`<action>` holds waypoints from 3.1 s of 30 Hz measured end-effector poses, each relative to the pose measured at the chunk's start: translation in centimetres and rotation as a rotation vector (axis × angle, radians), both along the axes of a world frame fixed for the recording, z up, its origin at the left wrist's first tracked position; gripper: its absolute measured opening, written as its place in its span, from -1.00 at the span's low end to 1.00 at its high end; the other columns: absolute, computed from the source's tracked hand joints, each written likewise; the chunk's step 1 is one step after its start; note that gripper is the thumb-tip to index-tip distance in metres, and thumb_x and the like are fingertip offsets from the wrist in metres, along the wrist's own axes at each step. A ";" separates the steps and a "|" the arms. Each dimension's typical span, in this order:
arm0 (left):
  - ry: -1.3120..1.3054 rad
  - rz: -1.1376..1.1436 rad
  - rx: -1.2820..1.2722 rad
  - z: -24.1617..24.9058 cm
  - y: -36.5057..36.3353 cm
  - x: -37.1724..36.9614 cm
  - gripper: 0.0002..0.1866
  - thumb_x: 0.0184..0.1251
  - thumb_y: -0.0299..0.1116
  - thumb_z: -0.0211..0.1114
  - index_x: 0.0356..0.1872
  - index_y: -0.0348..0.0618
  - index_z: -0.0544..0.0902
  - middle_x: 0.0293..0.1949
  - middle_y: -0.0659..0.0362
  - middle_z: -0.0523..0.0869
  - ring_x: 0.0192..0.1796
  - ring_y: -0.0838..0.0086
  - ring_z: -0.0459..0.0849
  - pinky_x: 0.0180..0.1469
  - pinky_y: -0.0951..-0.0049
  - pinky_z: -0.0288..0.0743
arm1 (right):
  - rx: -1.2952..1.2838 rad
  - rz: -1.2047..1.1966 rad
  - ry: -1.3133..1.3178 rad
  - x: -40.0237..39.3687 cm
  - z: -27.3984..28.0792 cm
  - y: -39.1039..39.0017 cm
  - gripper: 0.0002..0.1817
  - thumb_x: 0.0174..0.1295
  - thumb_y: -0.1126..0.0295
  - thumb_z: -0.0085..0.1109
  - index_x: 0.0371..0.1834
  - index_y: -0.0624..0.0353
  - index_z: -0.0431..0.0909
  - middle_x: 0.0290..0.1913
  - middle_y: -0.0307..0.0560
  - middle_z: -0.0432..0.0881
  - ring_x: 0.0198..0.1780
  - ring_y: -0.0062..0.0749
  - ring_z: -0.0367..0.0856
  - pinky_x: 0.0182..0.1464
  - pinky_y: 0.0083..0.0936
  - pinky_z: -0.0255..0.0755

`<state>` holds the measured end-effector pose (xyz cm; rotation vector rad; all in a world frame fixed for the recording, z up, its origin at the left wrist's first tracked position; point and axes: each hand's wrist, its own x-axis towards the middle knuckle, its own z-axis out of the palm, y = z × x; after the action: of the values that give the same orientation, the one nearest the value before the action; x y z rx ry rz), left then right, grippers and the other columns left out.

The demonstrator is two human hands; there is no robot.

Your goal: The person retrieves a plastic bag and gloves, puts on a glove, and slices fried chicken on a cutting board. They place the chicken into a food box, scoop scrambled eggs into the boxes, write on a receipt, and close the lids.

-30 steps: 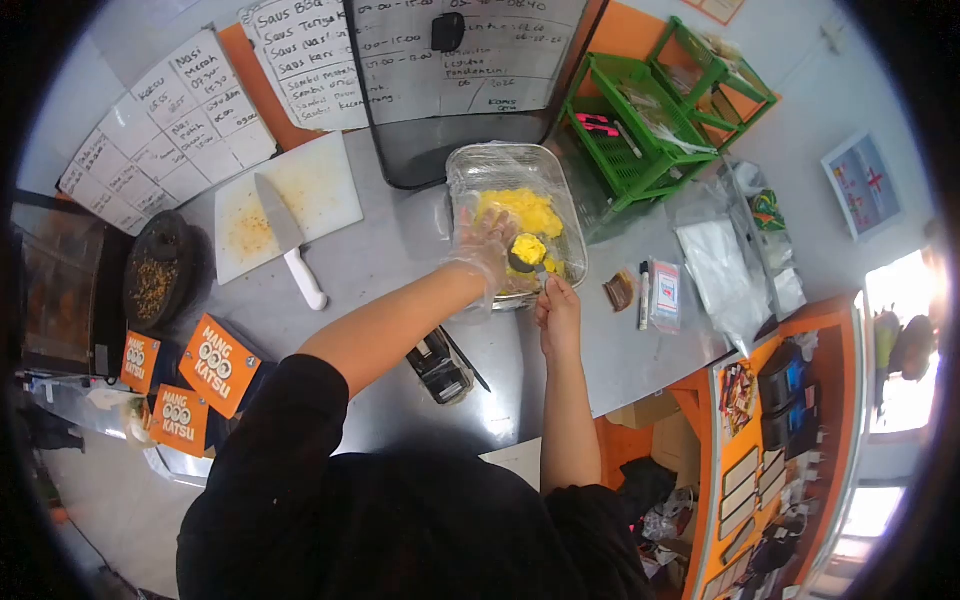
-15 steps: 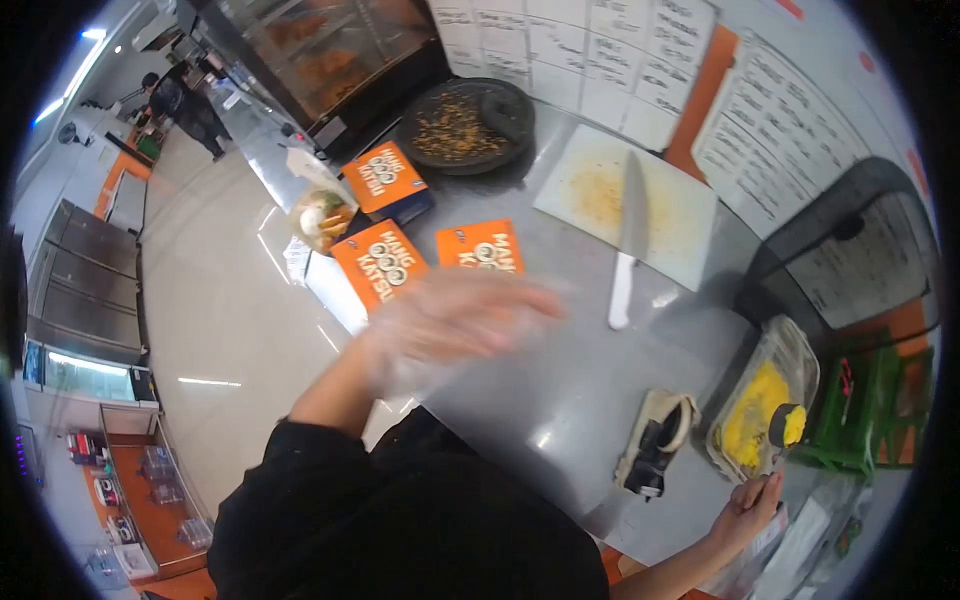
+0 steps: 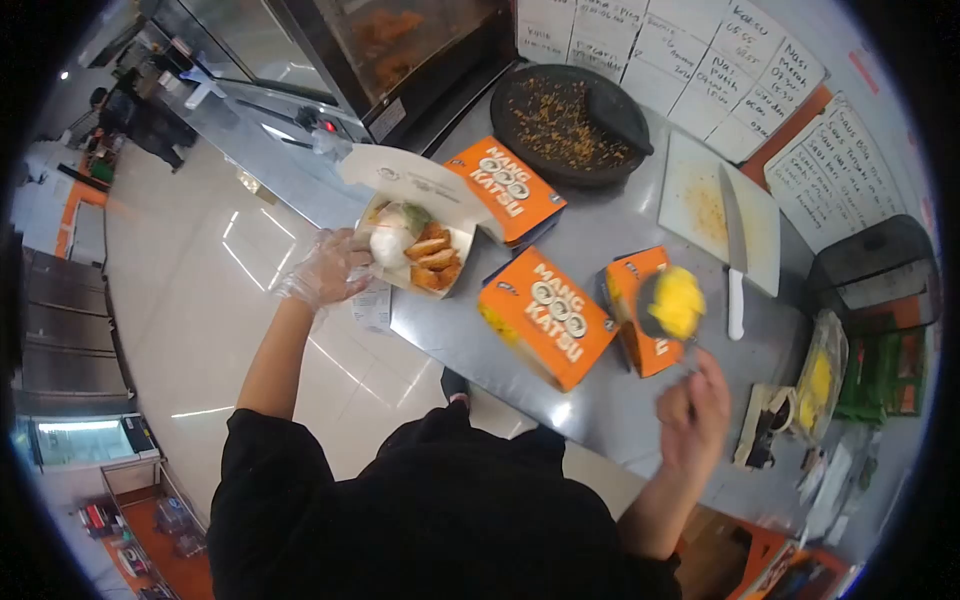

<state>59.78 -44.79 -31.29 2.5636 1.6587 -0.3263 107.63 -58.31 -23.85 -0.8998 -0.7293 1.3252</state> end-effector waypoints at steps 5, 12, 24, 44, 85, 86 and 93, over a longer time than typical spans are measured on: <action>-0.207 -0.117 -0.012 -1.1 0.7 -2.0 -0.60 0.07 -0.06 0.25 -0.03 0.15 0.63 0.13 0.32 0.53 0.37 0.16 0.17 0.35 -0.09 -0.02 | -0.215 0.304 -0.117 -14.5 -1.3 5.0 -0.74 0.32 0.44 -0.04 0.06 0.18 0.40 -0.60 -0.37 0.27 -0.63 -0.74 0.17 -0.59 -0.72 0.01; -0.629 -0.222 0.013 -3.5 2.2 -4.4 -0.62 0.09 -0.29 0.31 -0.01 -0.02 0.55 0.07 0.18 0.55 0.24 0.10 0.37 0.27 0.12 0.24 | 0.274 0.238 -1.182 -28.8 -8.5 10.6 -0.82 0.22 0.41 0.07 -0.13 0.17 0.44 -0.50 -0.19 0.53 -0.55 -0.35 0.51 -0.52 -0.42 0.35; -1.212 -0.048 0.321 -7.0 1.0 -5.7 -0.48 -0.10 -0.44 0.46 -0.03 -0.08 0.47 0.02 0.07 0.53 0.08 0.17 0.51 0.14 0.26 0.41 | 0.716 0.254 -1.772 -31.6 -10.5 12.4 -0.76 0.04 0.43 0.09 -0.18 0.16 0.46 -0.53 -0.14 0.50 -0.52 -0.27 0.57 -0.52 -0.37 0.42; -1.035 -0.016 0.445 -5.9 -0.3 -6.7 -0.63 -0.07 -0.48 0.27 -0.12 -0.09 0.54 -0.09 0.04 0.60 -0.01 0.12 0.57 0.04 0.17 0.44 | 0.759 0.231 -1.797 -31.3 -10.9 12.9 -0.72 0.02 0.41 0.12 -0.14 0.13 0.48 -0.50 -0.17 0.49 -0.52 -0.31 0.55 -0.52 -0.40 0.41; -1.042 0.779 0.698 -6.8 -9.8 -7.4 -0.43 0.40 -0.04 -0.21 0.25 -0.24 0.36 0.24 0.04 0.42 0.31 0.20 0.34 0.36 0.19 0.11 | -0.818 -0.731 -1.839 44.5 -7.8 -15.3 -0.75 0.25 0.26 0.01 -0.11 0.16 0.45 -0.13 0.16 0.54 -0.05 0.02 0.53 0.03 -0.27 0.36; -1.170 0.827 0.689 -6.3 -11.1 -6.0 -0.39 0.37 0.03 -0.23 0.27 -0.19 0.35 0.28 0.05 0.38 0.34 0.20 0.29 0.37 0.15 0.07 | -0.916 -0.598 -1.819 46.1 -7.9 -14.3 -0.74 0.23 0.24 0.03 -0.11 0.14 0.46 -0.10 0.15 0.54 -0.05 0.04 0.53 0.02 -0.25 0.37; -1.455 1.148 0.725 -5.0 -16.1 -3.5 -0.43 0.34 -0.08 -0.12 0.31 -0.15 0.27 0.34 0.07 0.28 0.41 0.23 0.17 0.40 0.18 0.02 | -0.663 -0.920 -2.054 49.4 -0.5 -4.3 -0.65 0.11 0.18 0.17 -0.06 0.05 0.48 0.04 0.14 0.43 -0.02 0.16 0.47 0.00 -0.09 0.38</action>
<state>56.28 -60.92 -36.26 0.7749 2.0387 1.8300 156.98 -62.59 -24.33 -2.6743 -1.0199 -0.7127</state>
